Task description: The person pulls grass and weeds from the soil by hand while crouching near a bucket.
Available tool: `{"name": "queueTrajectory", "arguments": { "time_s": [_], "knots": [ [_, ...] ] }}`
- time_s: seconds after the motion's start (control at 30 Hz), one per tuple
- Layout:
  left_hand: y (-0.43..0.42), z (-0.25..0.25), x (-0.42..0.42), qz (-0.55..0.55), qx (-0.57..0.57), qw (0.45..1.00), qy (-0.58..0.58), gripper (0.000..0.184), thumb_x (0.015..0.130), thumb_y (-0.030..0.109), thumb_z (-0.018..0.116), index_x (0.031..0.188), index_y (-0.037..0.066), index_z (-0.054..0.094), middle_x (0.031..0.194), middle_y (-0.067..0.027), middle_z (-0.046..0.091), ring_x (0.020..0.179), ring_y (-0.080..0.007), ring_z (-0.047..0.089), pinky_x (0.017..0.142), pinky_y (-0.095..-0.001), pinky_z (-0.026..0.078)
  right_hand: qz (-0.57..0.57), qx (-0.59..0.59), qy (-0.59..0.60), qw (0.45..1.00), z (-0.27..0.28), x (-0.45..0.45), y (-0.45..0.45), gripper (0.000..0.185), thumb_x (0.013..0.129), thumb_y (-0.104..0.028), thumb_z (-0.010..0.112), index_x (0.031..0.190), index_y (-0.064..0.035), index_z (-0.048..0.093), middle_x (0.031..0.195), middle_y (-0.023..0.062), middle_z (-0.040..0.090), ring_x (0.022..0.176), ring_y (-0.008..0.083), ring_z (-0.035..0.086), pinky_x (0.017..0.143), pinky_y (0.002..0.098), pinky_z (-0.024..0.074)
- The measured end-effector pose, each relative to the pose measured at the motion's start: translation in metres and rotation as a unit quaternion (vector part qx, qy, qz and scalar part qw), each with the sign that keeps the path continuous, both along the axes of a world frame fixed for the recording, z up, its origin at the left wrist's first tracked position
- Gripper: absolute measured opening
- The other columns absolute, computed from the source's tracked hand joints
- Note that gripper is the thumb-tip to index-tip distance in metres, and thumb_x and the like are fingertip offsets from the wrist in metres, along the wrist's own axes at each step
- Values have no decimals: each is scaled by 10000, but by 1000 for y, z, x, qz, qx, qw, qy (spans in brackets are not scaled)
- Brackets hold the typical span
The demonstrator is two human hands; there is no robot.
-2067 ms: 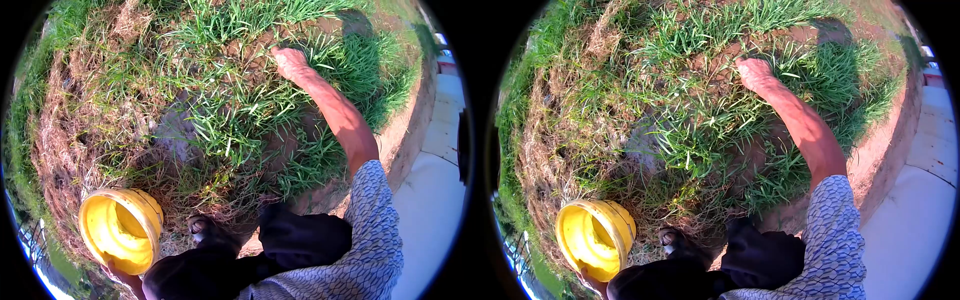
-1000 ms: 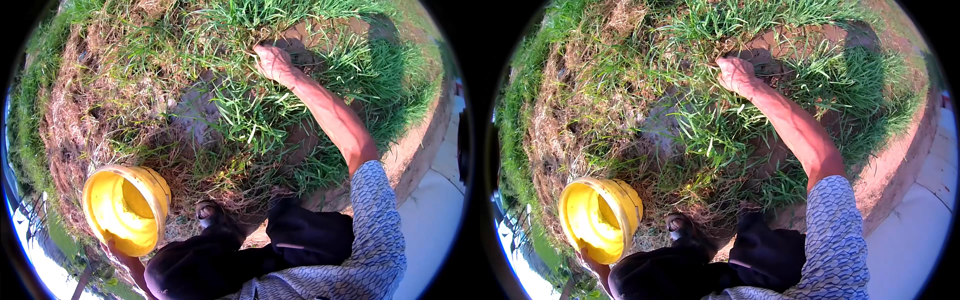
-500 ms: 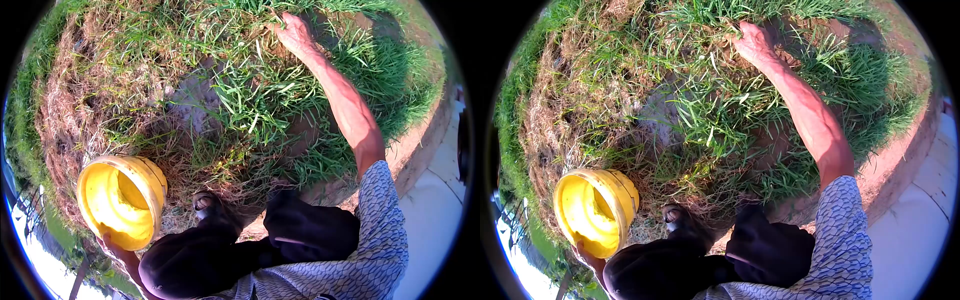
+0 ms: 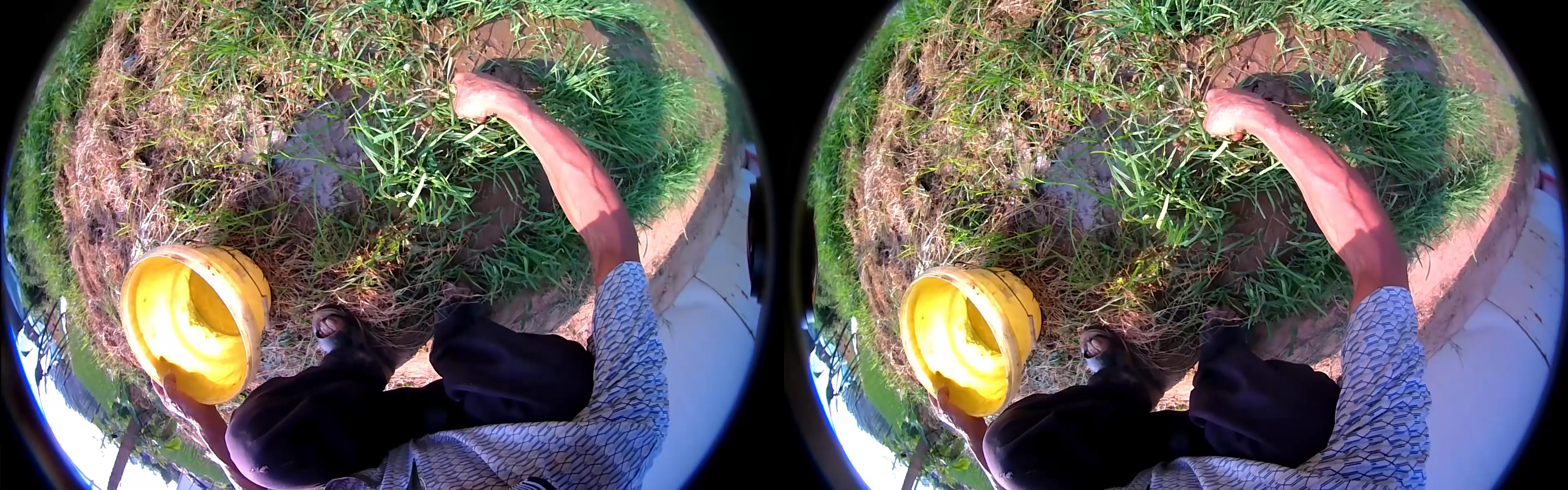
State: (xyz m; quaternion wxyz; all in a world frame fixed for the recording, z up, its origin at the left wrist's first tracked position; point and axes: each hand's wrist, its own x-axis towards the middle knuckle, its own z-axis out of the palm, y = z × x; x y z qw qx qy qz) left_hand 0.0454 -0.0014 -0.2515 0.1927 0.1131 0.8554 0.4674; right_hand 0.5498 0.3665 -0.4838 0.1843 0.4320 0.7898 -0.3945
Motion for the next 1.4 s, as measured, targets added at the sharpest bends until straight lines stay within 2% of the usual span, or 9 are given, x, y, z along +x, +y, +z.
{"name": "queueTrajectory", "arguments": {
  "time_s": [0.1,0.23,0.33,0.67,0.83,1.0,1.07,1.23,1.4],
  "knots": [
    [-22,-13,-31,-22,24,999,-13,417,835,238,485,1198,32,482,1111,-161,520,1016,-269,565,862,-395,497,9,-185,275,943,-48,26,4,138,769,-120,602,673,-53,529,604,81,558,495,180,514,461,340,396],
    [-17,-8,-23,-9,3,1000,-7,424,835,248,497,1195,24,481,1110,-163,515,1006,-270,562,858,-392,499,-22,-67,444,893,-59,37,-12,119,736,-159,606,704,-46,585,646,86,592,564,225,545,497,363,418],
    [-25,-13,-36,-2,9,1000,-1,461,810,238,511,1215,20,482,1130,-175,513,1003,-290,568,845,-400,513,33,27,-112,993,6,-18,-18,170,659,-200,641,748,-58,668,801,93,687,734,268,656,590,399,494],
    [-22,-18,-32,-1,25,999,24,529,740,175,513,1246,24,483,1155,-190,515,977,-320,587,796,-429,548,282,183,-23,942,-1,-5,-36,184,798,-232,544,776,-79,645,632,94,568,652,310,544,640,412,476],
    [-18,-16,-26,3,30,1000,9,456,808,167,481,1232,1,484,1129,-162,539,996,-275,589,835,-388,526,-100,13,17,995,21,7,-64,304,887,-285,554,1121,-108,634,1210,94,553,1126,243,506,929,422,437],
    [-19,-13,-26,-1,24,1000,-4,483,785,180,496,1236,7,491,1139,-178,540,998,-298,590,829,-413,529,-515,-89,266,810,87,22,-42,395,881,-360,647,1200,-128,629,1210,26,588,1091,165,521,879,379,437],
    [-14,-14,-24,16,37,999,3,520,735,179,518,1225,7,506,1137,-196,532,950,-318,593,789,-435,537,-499,-96,316,801,97,24,-32,400,896,-363,641,1188,-90,614,1107,24,624,827,132,621,651,299,503],
    [-17,-14,-27,12,30,999,22,502,738,179,520,1207,0,508,1126,-197,534,917,-313,597,779,-428,537,-159,110,36,980,31,-16,-31,534,935,-250,536,1423,-82,396,943,144,655,606,200,573,618,321,506],
    [-20,-22,-35,23,33,998,44,436,745,168,521,1148,1,525,1074,-190,550,894,-311,597,755,-419,535,-75,241,88,964,29,-62,-62,440,727,-109,609,1166,-134,588,834,160,622,832,359,629,681,462,487]
  ]
}}
